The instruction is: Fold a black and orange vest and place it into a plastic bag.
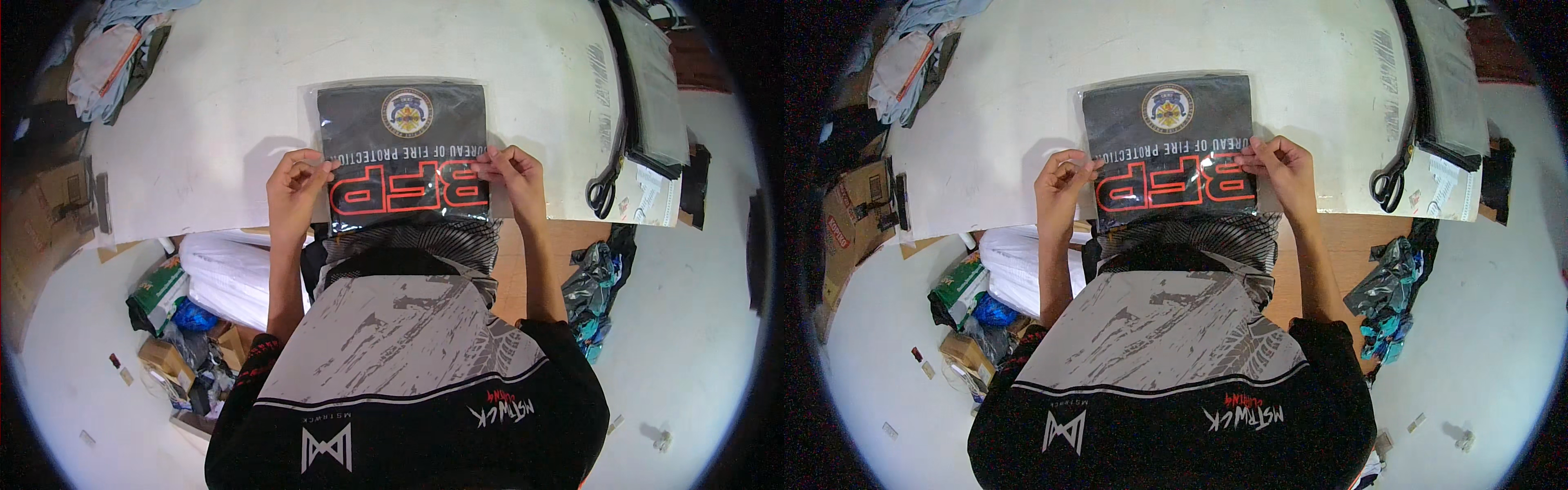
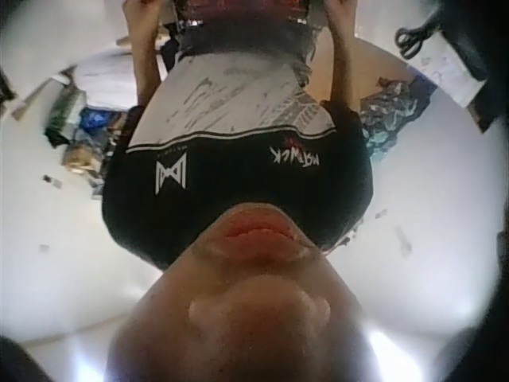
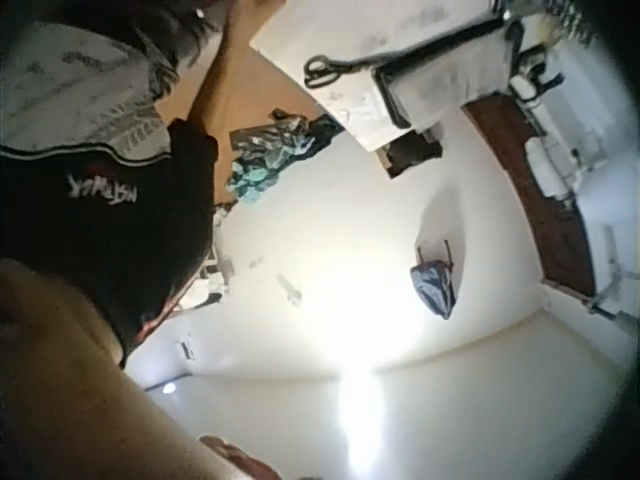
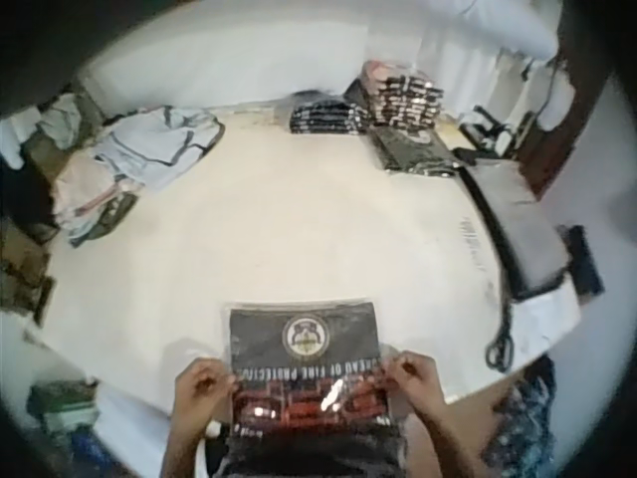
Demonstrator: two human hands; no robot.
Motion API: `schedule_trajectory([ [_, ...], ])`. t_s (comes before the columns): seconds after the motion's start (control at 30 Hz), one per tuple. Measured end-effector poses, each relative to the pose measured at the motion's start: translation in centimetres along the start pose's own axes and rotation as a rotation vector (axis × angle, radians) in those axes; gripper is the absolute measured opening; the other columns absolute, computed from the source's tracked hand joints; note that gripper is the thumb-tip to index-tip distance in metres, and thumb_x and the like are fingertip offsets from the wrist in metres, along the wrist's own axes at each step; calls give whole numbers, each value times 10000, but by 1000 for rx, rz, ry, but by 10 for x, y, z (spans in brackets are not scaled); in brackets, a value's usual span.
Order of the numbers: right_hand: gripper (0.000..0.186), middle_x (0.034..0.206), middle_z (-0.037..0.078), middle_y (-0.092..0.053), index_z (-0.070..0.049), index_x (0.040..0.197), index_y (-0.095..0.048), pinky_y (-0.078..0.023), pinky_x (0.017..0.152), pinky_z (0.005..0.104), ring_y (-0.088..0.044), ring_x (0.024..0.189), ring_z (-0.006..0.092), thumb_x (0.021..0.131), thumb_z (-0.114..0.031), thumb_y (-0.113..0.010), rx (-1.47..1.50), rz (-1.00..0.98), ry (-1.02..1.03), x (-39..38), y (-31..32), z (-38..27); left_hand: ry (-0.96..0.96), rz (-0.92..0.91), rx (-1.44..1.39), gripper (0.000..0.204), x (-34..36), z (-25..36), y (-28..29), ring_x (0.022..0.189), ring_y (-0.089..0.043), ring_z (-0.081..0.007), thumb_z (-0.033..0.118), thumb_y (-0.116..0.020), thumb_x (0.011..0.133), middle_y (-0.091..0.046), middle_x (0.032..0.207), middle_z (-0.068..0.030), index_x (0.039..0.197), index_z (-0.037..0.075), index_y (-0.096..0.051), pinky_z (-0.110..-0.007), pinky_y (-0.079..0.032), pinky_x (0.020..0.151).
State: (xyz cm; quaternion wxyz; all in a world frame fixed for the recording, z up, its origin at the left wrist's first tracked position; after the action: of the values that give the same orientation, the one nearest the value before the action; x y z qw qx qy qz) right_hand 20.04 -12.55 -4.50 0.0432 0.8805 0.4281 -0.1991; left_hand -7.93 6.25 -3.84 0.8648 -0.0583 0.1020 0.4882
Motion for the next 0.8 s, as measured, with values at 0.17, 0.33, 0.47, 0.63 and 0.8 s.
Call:
schedule_trajectory([
  [0.17,264,861,134,-692,1,783,-604,-588,710,288,-710,784,207,964,-192,-611,48,13,-11,-4,-5,-8,41,54,149,219,-4,14,0,769,-654,-123,39,-652,904,-672,784,-57,1112,11,-591,-230,-471,696],
  [0.33,290,812,104,-683,-27,751,-603,-524,595,247,-674,687,153,961,-226,-618,-89,-54,-92,-10,6,-18,84,106,26,174,-14,18,-3,748,-650,-120,76,-628,927,-683,792,-75,1088,15,-607,-229,-448,606],
  [0.47,296,789,93,-673,-30,754,-604,-500,567,259,-659,668,144,961,-241,-620,-164,-92,-162,-10,11,-15,175,116,18,133,-17,15,-4,735,-654,-127,79,-612,939,-691,794,-92,1051,9,-615,-238,-462,590],
  [0.63,269,820,101,-683,-30,781,-610,-536,637,266,-676,721,162,966,-225,-608,-17,-50,-137,-13,4,-11,180,91,3,120,-19,6,-1,737,-666,-146,99,-596,958,-698,817,-107,989,-14,-619,-260,-521,664],
  [0.8,246,880,135,-701,-21,797,-613,-568,737,283,-693,792,183,967,-198,-601,-58,-65,-113,-15,5,-10,158,53,-22,133,-19,10,-3,780,-671,-158,97,-573,973,-708,868,-124,954,-28,-614,-281,-535,771],
])
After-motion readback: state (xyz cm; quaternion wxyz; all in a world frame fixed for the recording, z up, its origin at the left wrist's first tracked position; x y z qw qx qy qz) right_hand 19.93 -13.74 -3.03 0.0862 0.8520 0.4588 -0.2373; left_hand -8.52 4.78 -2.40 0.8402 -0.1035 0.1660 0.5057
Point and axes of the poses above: each hand's wrist, its own x-axis towards the middle knuckle, its own y-axis out of the back of the hand, z = x × y, the point moved 1 cm from there along x, towards the middle knuckle
